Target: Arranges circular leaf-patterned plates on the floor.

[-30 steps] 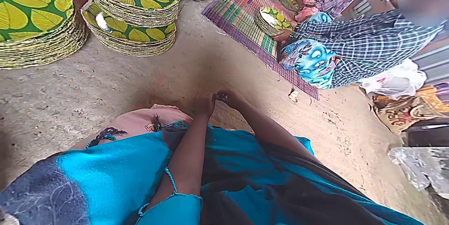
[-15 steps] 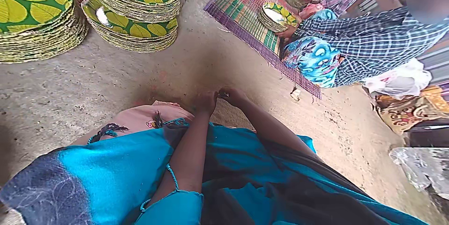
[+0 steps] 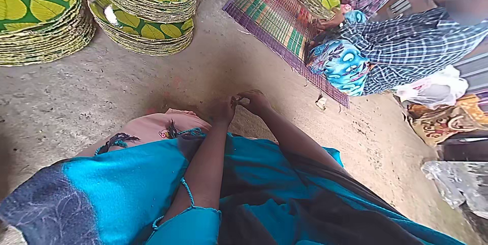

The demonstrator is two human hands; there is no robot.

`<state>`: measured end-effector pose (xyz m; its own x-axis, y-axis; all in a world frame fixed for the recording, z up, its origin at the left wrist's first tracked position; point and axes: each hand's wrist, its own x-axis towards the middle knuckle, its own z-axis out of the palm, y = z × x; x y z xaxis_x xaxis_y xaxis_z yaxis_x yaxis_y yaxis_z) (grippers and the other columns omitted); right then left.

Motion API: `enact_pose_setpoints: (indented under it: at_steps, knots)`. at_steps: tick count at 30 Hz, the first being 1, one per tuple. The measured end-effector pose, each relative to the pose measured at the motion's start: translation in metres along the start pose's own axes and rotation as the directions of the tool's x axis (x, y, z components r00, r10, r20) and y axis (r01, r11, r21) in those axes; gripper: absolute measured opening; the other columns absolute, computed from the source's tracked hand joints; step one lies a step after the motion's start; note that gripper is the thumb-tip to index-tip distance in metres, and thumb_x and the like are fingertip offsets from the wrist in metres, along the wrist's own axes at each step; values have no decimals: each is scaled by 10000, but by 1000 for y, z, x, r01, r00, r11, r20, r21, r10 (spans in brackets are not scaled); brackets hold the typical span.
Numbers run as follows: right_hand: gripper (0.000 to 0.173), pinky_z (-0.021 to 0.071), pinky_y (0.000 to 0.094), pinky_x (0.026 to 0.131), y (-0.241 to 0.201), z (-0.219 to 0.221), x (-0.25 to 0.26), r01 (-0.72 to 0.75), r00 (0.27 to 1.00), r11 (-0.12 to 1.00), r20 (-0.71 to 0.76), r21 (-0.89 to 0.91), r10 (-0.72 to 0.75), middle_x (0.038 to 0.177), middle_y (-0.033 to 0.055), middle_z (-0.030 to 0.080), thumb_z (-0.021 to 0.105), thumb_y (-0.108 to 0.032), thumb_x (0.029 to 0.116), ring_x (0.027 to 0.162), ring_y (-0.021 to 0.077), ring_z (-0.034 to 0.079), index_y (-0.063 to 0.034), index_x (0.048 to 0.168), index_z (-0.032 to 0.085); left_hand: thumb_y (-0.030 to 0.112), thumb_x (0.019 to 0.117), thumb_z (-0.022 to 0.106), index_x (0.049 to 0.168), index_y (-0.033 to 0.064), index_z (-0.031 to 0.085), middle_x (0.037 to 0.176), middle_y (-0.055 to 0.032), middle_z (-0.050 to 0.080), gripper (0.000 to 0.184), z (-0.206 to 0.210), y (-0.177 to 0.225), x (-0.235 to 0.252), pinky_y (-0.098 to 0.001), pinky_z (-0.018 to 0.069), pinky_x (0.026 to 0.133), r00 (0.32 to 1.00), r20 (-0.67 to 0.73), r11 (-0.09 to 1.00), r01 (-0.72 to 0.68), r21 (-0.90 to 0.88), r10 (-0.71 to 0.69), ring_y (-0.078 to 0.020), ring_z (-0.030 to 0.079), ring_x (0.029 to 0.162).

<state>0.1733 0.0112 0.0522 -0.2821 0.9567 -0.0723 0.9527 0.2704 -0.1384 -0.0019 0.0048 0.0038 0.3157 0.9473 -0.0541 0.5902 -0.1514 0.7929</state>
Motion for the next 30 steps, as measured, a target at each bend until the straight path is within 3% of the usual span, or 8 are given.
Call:
enact_pose_setpoints:
  at_steps: [13,17,19,21,23,26,28,30]
  knots:
    - [382,395,492,1152,-2,-2,1,-41,999,999,16,-16,41,1289,50,724,632,-376,1020,1253,258,640,-177,1340,692,325,1065,580,1268,92,695,1163,-99,739,330,2,-3,2,-494,554,964,998,-36,990,41,-136,-47,-266,719,1029]
    - [445,355,488,1198,-5,0,1,-22,1000,1000,10,-11,22,1482,87,597,652,-214,997,1402,281,526,-121,1431,613,348,1078,537,1257,97,702,1155,-143,737,350,2,-2,2,-571,534,979,997,-16,996,71,-61,-72,-328,706,1088]
    - [548,379,497,1197,-13,11,-1,74,995,986,51,148,-82,1555,200,487,671,-29,948,1438,356,478,-11,1476,526,282,1072,542,1221,34,701,1136,-197,720,331,6,-4,2,-590,515,982,990,-105,990,86,-110,-98,-365,687,1097]
    - [614,398,475,1182,-25,12,0,137,969,990,203,21,-139,1598,138,451,632,-58,966,1444,299,479,-67,1551,448,172,1047,528,1162,-20,692,1138,-218,701,277,-2,0,0,-564,506,1009,974,-158,978,136,-157,-161,-366,668,1125]
    - [542,448,482,1139,-27,11,3,184,981,982,64,-48,-181,1543,85,532,655,-77,962,1387,279,545,-112,1492,545,172,1080,491,1224,4,675,1190,-205,700,288,-14,3,-2,-550,504,1021,952,-186,955,205,-214,-245,-353,665,1158]
    - [559,355,533,1175,-16,3,5,9,990,979,-136,-206,-37,1566,31,518,657,-179,959,1411,285,509,-146,1504,538,201,1103,438,1297,30,632,1197,-185,701,324,-20,-5,1,-546,520,981,862,-333,867,211,-451,-383,-321,680,1116]
    - [723,281,624,1196,-12,-6,1,-242,969,956,-81,-166,232,1621,90,435,713,-257,937,1458,354,438,-109,1579,417,137,1103,410,1392,-82,489,1133,-187,662,372,-18,-12,9,-375,565,839,687,-527,676,-71,-733,-499,-198,665,923]
    - [819,364,635,1130,-7,-12,-2,-429,903,899,-5,-92,430,1530,152,526,742,-311,920,1377,395,513,-117,1611,346,96,1107,423,1563,-15,229,1187,-180,600,508,-30,-17,22,-280,570,680,472,-537,393,-375,-840,-699,-117,642,774]
